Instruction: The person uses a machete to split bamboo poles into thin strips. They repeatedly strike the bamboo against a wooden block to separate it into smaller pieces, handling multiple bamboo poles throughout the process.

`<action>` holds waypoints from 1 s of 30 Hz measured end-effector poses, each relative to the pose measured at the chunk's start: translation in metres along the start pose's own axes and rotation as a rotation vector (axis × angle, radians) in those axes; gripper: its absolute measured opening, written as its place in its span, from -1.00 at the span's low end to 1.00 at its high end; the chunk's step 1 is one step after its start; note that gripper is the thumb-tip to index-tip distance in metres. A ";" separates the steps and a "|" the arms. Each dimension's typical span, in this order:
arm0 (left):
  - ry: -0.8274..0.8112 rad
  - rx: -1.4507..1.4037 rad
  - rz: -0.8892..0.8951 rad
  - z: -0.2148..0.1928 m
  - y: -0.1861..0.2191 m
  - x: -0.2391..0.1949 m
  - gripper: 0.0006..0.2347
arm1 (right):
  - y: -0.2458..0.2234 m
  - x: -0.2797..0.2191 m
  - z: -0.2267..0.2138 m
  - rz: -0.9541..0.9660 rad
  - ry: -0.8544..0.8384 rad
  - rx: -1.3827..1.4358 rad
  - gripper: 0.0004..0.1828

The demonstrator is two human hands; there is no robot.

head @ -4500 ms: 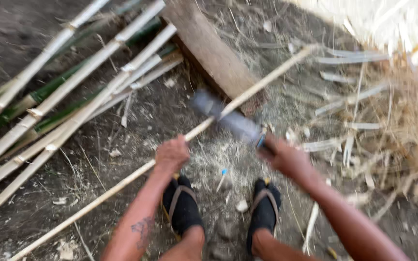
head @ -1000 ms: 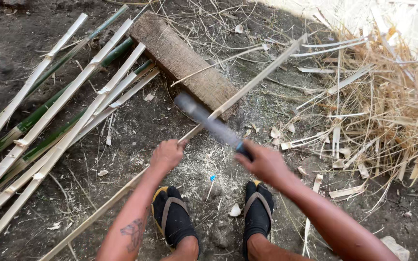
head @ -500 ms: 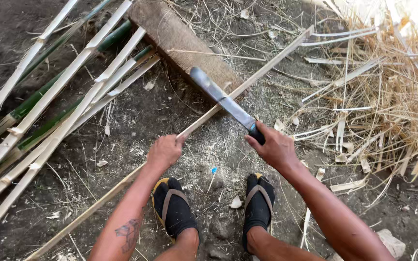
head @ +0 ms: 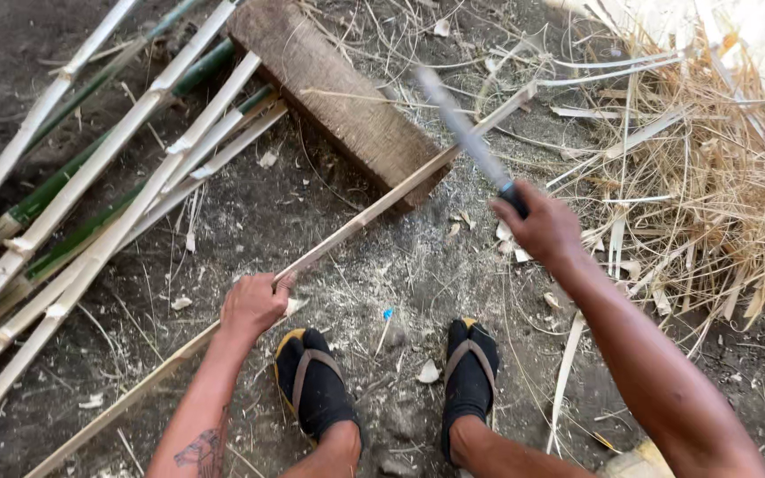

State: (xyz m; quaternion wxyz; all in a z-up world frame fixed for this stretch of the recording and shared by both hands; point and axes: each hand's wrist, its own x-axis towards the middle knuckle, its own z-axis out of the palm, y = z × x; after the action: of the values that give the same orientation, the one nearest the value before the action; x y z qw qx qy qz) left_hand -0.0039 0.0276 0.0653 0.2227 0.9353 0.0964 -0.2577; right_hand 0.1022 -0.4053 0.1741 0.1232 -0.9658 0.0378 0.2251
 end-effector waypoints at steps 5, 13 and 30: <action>-0.118 -0.068 -0.066 0.004 -0.005 0.013 -0.53 | -0.019 -0.021 0.025 -0.406 -0.240 -0.199 -0.58; -0.011 0.016 -0.084 -0.006 -0.061 -0.024 -0.57 | 0.079 0.034 -0.035 0.145 0.225 -0.066 -0.48; 0.072 0.022 0.062 0.029 0.070 0.037 -0.67 | -0.058 -0.051 0.050 -0.328 -0.126 0.007 -0.39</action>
State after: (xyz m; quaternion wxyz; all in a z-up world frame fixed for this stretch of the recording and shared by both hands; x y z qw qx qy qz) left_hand 0.0349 -0.0449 0.0493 0.2167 0.9489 0.0723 -0.2179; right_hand 0.0432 -0.3355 0.1662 0.1640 -0.9425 -0.1274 0.2618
